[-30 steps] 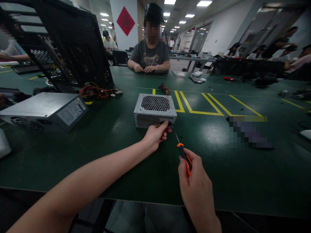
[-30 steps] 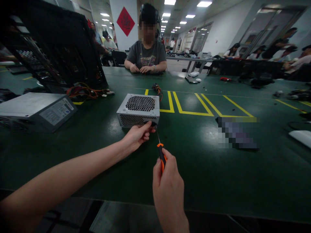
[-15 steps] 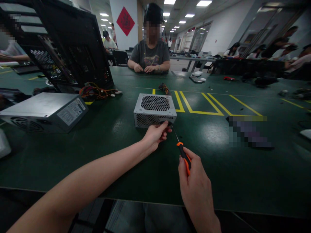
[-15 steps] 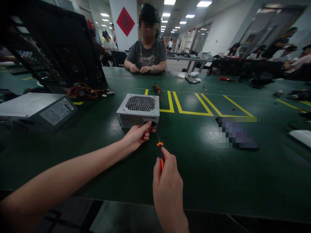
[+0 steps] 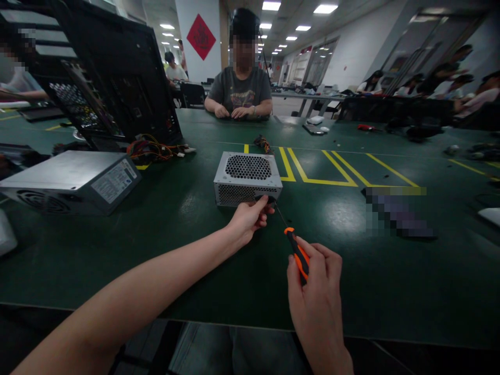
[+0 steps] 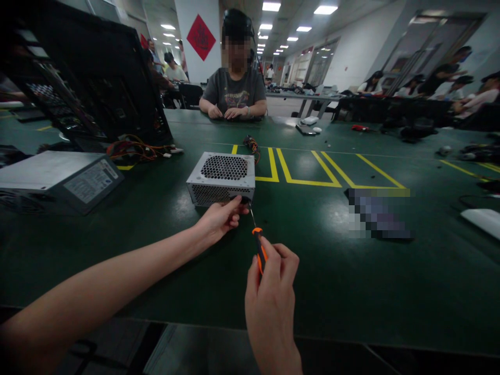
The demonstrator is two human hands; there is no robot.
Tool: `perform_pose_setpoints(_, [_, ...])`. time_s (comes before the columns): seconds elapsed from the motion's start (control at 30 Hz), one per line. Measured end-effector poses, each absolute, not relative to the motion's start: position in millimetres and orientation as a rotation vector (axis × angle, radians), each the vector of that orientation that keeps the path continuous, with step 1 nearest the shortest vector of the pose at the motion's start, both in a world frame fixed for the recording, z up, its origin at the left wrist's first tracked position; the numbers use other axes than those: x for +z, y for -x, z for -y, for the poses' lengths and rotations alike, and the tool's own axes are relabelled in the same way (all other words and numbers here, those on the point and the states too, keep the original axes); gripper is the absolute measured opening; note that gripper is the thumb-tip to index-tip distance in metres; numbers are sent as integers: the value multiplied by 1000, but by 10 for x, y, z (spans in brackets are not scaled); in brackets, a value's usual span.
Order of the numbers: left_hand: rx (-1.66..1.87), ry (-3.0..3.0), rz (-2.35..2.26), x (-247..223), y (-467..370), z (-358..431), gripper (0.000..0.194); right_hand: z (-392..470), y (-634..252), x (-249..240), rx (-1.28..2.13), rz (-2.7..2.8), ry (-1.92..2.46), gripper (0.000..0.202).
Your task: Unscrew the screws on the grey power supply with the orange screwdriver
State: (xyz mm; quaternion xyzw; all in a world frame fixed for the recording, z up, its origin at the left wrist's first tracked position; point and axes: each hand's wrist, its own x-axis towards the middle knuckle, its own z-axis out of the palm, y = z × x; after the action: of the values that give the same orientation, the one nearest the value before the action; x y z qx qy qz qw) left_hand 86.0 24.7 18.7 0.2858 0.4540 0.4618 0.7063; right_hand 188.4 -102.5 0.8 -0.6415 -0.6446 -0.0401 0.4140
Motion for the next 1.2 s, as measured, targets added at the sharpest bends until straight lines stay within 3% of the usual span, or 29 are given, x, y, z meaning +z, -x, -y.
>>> perform_pose_setpoints(1.2, [1091,-677,-1021,156,-881,-222,19,1020,-1833,-3,28,1741,1673,36])
